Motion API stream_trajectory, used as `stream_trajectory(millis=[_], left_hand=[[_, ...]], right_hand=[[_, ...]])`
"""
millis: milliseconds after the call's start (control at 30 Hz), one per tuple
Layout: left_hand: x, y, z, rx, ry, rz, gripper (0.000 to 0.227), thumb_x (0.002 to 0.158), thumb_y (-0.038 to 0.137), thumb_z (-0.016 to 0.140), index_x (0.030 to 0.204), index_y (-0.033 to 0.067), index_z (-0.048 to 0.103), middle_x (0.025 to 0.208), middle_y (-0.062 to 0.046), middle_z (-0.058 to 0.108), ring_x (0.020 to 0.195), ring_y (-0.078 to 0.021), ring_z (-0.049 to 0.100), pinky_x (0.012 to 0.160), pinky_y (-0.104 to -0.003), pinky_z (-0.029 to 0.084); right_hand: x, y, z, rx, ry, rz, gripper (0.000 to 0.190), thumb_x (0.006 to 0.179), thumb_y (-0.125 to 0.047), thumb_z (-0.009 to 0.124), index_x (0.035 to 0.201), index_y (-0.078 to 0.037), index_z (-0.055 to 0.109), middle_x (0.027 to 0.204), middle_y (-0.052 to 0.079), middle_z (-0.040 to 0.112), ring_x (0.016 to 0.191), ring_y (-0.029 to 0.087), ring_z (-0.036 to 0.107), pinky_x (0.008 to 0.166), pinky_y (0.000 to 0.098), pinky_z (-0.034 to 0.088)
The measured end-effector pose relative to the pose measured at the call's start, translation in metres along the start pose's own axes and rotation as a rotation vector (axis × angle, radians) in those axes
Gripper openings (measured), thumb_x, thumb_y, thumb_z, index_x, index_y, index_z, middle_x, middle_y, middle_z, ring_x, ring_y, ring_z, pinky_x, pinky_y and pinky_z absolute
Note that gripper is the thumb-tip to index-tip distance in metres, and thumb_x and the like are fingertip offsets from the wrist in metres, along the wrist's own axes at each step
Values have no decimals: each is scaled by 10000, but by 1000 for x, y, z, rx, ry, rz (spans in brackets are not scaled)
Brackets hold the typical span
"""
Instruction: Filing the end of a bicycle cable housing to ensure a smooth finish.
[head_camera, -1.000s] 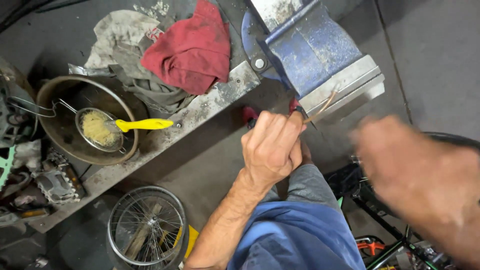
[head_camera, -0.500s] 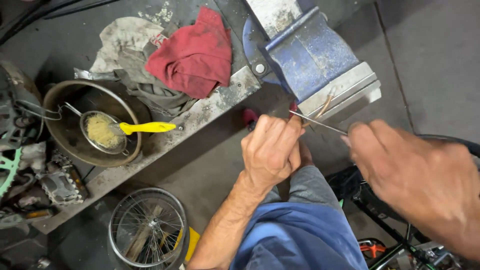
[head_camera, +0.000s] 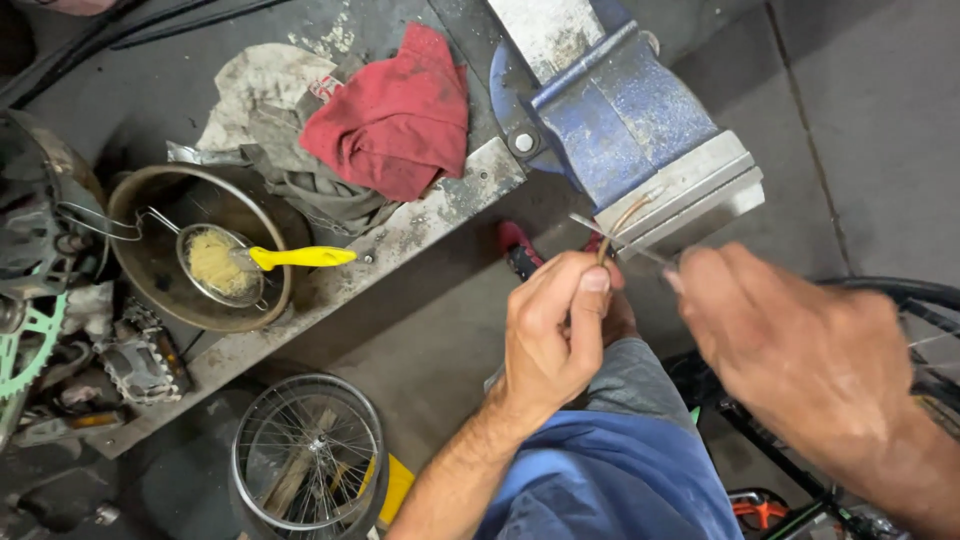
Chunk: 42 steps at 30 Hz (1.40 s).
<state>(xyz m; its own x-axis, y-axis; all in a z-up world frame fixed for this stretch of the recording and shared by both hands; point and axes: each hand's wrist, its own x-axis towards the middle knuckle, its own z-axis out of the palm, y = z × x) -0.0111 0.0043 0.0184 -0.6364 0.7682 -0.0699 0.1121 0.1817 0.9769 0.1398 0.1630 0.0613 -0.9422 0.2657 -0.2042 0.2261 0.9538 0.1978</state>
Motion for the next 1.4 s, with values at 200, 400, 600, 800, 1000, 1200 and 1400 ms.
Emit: stream_trajectory(millis=[200, 400, 600, 800, 1000, 1200, 1400], left_hand=[[-5, 12, 7, -166, 22, -240, 340, 1215, 251, 466, 1015, 72, 675, 754, 8, 569, 637, -121, 525, 642, -303, 456], [-17, 11, 15, -402, 9, -266, 342, 1236, 271, 504, 1090, 54, 724, 773, -1, 688, 520, -65, 484, 463, -257, 332], [-21, 20, 25, -478, 17, -388, 336, 1247, 238, 491, 1085, 43, 712, 777, -19, 720, 519, -65, 495, 488, -232, 390], [-21, 23, 35, -519, 49, -410, 363, 1250, 244, 493, 1081, 7, 710, 815, -83, 771, 535, -97, 514, 548, -250, 445], [-23, 26, 47, -637, 142, -414, 391, 1250, 298, 524, 1086, -8, 704, 801, -126, 748, 538, -107, 487, 523, -267, 413], [-24, 25, 49, -778, 152, -515, 353, 1255, 246, 515, 1077, -1, 694, 720, -126, 691, 488, -96, 468, 525, -263, 422], [-31, 28, 53, -1124, 190, -523, 298, 1258, 193, 559, 1115, -23, 707, 745, -135, 681, 516, -84, 455, 456, -230, 344]], right_hand=[[3, 7, -21, -90, -201, -9, 215, 1347, -461, 484, 1198, -324, 559, 923, -106, 485, 689, 96, 581, 389, 355, 483], [-4, 10, -32, -237, -247, -48, 398, 1430, -449, 502, 1051, -330, 467, 923, -129, 469, 805, 26, 611, 588, 290, 360], [-8, 17, -7, -178, -372, -277, 222, 1118, -45, 460, 1130, -244, 556, 1016, -5, 483, 826, 170, 537, 650, 324, 448], [-4, 12, -36, -155, -245, -168, 176, 1295, -278, 557, 1128, -261, 504, 793, -90, 474, 527, 74, 546, 411, 330, 325], [-25, 13, 24, -115, -88, -117, 304, 1284, -235, 615, 1001, -289, 515, 828, -84, 497, 619, 83, 605, 490, 314, 276], [-18, 18, 9, -15, -49, -53, 208, 1315, -317, 563, 1111, -288, 585, 877, -71, 466, 587, 158, 482, 470, 373, 311], [-16, 26, 18, -26, -404, -192, 130, 1051, -214, 561, 1045, -344, 574, 1016, -62, 487, 918, 188, 542, 722, 357, 480]])
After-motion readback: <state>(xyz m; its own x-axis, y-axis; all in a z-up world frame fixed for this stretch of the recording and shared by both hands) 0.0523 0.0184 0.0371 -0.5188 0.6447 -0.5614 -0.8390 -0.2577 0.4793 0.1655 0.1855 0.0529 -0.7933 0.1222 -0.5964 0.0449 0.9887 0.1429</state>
